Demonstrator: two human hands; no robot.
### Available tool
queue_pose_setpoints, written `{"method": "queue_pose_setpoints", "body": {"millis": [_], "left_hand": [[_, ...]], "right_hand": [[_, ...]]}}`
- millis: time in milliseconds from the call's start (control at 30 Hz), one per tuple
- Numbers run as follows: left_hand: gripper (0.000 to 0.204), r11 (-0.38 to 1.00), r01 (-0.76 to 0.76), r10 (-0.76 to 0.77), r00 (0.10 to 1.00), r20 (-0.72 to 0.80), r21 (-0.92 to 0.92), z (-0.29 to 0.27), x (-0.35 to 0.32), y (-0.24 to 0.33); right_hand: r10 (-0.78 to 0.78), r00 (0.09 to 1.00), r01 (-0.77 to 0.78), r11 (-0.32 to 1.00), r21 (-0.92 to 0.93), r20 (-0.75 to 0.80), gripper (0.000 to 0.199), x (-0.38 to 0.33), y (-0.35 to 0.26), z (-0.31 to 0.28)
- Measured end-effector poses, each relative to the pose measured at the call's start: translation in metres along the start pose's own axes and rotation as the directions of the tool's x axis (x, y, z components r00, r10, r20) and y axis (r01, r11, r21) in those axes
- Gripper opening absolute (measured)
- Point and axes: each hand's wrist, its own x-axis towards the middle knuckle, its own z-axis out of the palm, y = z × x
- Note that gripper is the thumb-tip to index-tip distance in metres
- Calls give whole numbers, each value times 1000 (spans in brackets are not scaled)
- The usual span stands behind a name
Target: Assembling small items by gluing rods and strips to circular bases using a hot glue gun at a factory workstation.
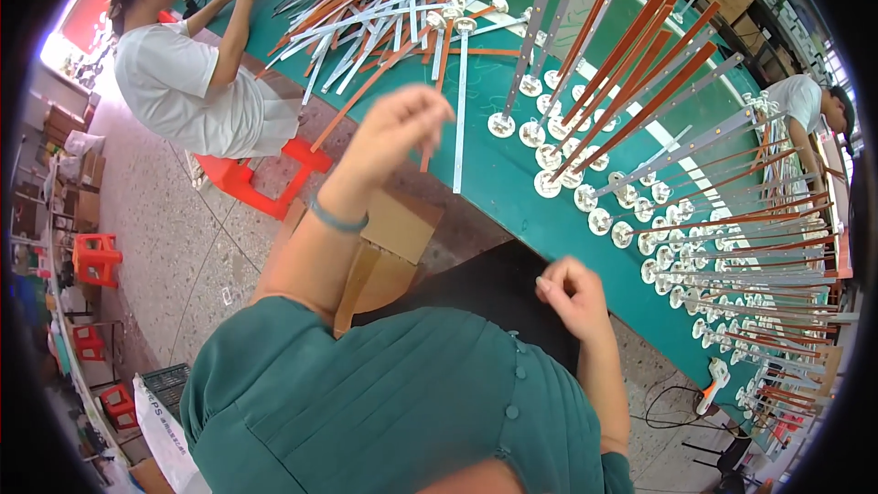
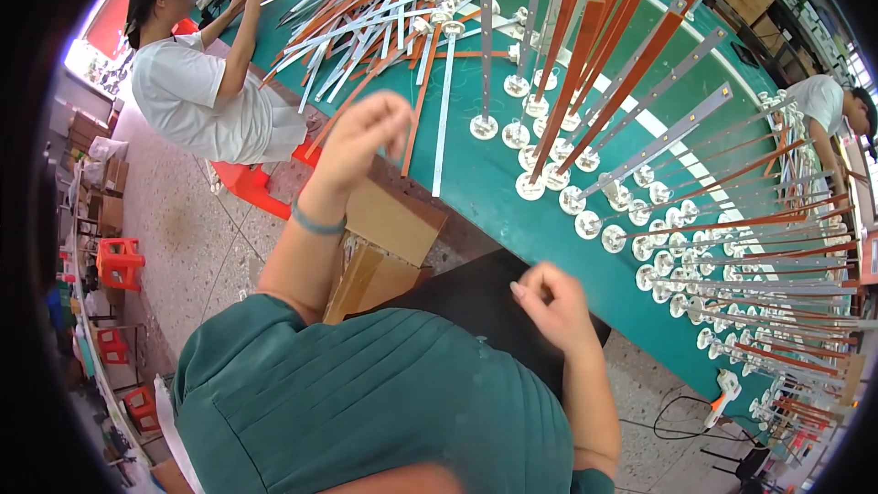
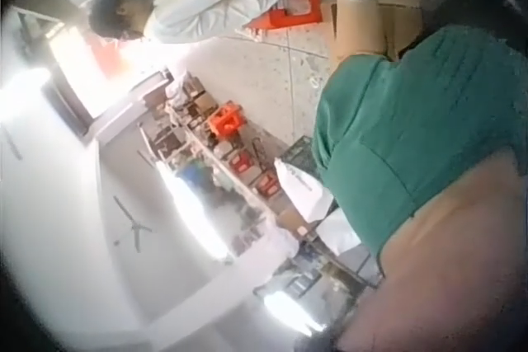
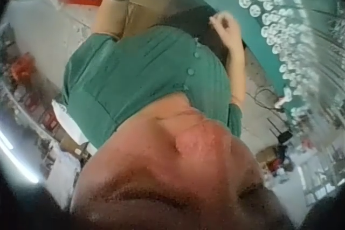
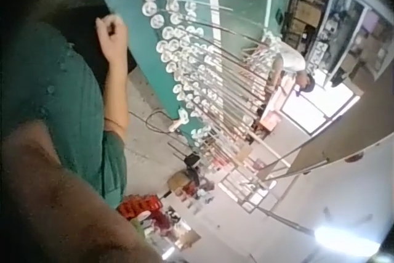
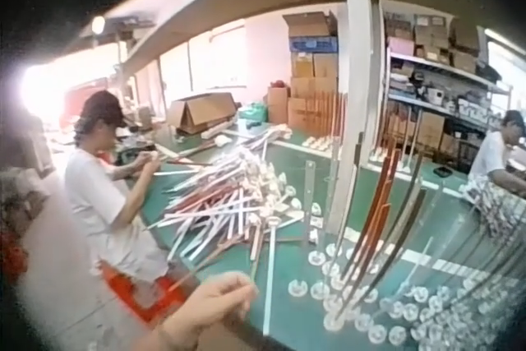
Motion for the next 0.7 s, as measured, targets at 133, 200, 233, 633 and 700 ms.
{"method": "queue_pose_setpoints", "body": {"millis": [133,200,233,633,700], "left_hand": [[14,959,-105,16,947,320,264,60,-44,-7],[16,889,-326,238,929,285,321,81,-32,-22],[20,882,-251,203,966,159,400,85,-20,-23],[10,566,-366,386,909,154,739,99,38,-65],[9,548,-383,386,905,181,744,95,27,-61]], "right_hand": [[-126,991,116,980,163,52,24,32,-44,34],[-193,973,191,981,28,130,36,39,-42,43],[-195,972,193,981,26,129,36,38,-40,42],[-1,999,-2,999,-50,-52,23,-11,-16,4],[-72,994,66,995,-70,-77,25,-5,-19,3]]}}
